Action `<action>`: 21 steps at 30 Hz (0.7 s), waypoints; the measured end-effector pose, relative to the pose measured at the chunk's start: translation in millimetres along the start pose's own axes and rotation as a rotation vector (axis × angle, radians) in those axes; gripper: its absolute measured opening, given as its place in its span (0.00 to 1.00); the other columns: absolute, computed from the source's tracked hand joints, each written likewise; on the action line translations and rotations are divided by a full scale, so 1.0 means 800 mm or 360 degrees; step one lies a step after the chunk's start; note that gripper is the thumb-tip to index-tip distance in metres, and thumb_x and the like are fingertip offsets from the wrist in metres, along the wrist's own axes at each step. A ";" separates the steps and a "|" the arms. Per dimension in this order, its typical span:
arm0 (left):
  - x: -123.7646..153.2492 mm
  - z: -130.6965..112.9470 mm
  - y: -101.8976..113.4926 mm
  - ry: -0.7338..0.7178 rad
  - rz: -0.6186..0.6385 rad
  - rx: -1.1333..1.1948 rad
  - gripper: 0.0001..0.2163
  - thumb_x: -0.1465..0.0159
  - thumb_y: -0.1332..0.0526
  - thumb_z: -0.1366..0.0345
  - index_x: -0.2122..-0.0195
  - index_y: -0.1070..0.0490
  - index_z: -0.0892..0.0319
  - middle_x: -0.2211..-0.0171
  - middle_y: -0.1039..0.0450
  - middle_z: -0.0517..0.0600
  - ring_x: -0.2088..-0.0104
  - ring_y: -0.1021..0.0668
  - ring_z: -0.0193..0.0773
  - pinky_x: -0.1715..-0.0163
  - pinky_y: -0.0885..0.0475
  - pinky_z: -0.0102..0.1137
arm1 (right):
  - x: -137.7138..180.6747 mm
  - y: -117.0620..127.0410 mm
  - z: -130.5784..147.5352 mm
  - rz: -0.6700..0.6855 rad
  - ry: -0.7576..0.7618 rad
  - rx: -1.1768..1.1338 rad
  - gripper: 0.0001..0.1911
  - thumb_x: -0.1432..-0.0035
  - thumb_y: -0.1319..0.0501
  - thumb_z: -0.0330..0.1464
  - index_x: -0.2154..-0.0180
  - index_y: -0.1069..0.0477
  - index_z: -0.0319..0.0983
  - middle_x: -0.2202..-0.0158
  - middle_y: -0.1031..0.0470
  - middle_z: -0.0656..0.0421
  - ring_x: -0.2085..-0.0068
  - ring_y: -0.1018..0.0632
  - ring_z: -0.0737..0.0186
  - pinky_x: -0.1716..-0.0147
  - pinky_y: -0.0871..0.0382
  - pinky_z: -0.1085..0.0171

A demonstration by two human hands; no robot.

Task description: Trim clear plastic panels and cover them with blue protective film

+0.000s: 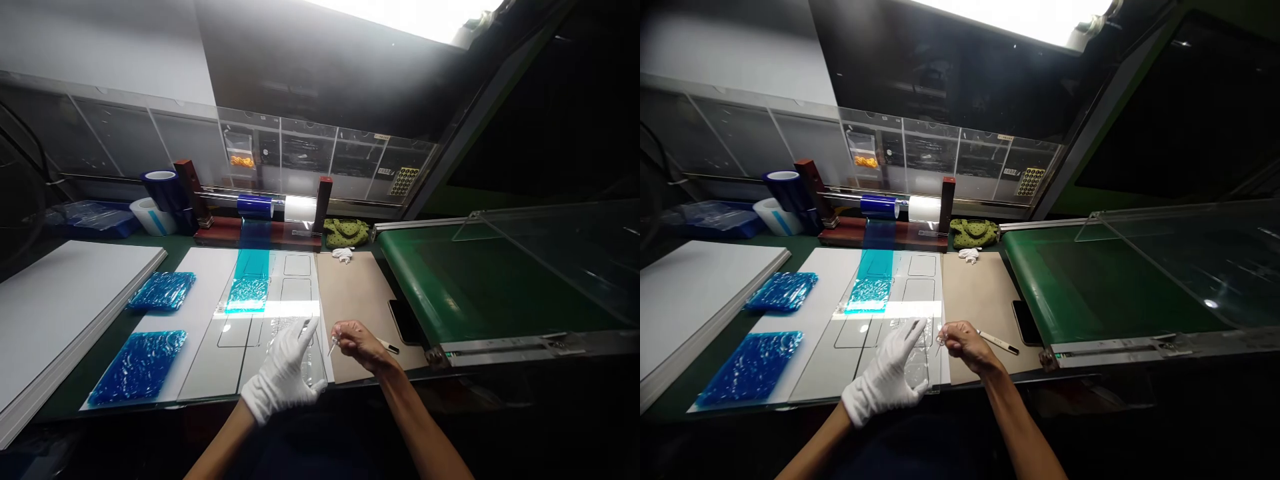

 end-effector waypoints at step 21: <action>0.067 0.055 -0.070 0.1757 0.0103 0.3030 0.45 0.54 0.49 0.34 0.36 0.58 0.47 0.39 0.40 0.45 0.37 0.44 0.49 0.43 0.38 0.57 | 0.412 0.294 -0.054 -0.3053 0.0376 0.0600 0.21 0.42 0.56 0.44 0.58 0.37 0.37 0.69 0.26 0.53 0.74 0.26 0.65 0.78 0.31 0.66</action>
Point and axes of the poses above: each hand's wrist, its own x-axis away from the middle knuckle, its own y-axis out of the back of the hand, z = x × y, the point moved 7 cm from there along -x, towards the middle knuckle
